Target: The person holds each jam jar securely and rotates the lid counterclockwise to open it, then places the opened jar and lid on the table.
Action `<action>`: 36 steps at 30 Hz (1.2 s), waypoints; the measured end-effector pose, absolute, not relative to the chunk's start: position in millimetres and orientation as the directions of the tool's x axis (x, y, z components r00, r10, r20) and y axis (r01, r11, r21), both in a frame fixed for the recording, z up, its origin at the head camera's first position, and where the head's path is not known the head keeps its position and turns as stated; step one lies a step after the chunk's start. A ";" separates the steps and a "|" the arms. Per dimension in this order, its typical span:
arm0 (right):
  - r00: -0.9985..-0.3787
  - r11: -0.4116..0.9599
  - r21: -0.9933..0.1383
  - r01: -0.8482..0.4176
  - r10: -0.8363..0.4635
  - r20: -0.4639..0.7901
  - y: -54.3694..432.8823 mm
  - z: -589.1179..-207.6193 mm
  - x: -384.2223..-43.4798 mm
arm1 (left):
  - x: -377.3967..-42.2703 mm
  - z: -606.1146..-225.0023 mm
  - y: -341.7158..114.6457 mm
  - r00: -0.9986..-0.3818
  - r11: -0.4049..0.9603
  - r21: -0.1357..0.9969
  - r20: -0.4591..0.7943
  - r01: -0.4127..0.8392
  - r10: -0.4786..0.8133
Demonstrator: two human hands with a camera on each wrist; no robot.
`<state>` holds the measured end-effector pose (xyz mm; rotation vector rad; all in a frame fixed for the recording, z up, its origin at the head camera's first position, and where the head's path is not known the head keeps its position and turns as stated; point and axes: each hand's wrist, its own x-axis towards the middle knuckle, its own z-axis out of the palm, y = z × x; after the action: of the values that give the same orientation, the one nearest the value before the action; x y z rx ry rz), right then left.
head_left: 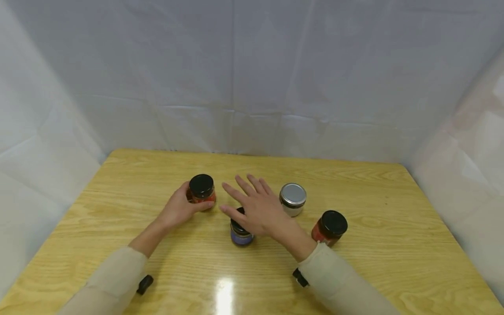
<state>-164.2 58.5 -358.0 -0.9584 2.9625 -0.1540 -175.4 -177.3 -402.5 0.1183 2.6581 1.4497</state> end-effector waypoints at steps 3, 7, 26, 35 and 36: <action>-0.811 0.807 -0.100 -0.582 -0.584 0.010 58.2 -358.2 -164.2 | -177.8 -403.7 -177.1 -0.990 0.530 0.848 -0.075 -0.003 0.116; -0.812 0.808 -0.094 -0.582 -0.584 0.013 57.5 -358.0 -164.5 | -181.7 -405.7 -178.7 -0.989 0.510 0.860 -0.075 0.000 0.125; -0.806 0.798 -0.116 -0.591 -0.590 0.049 64.3 -352.4 -160.8 | -180.9 -402.7 -179.4 -0.991 0.430 0.902 -0.084 -0.032 0.102; -0.805 0.795 -0.127 -0.593 -0.582 0.112 73.7 -342.9 -151.0 | -167.3 -388.5 -176.2 -0.997 0.413 0.910 0.010 0.042 0.078; -0.806 0.796 -0.128 -0.592 -0.580 0.118 75.0 -341.4 -149.8 | -165.1 -386.1 -175.6 -0.997 0.408 0.911 0.028 0.057 0.077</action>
<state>-149.8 75.0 -341.4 -0.9953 3.0452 -0.2554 -165.1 -175.6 -386.1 0.1255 2.6205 1.6944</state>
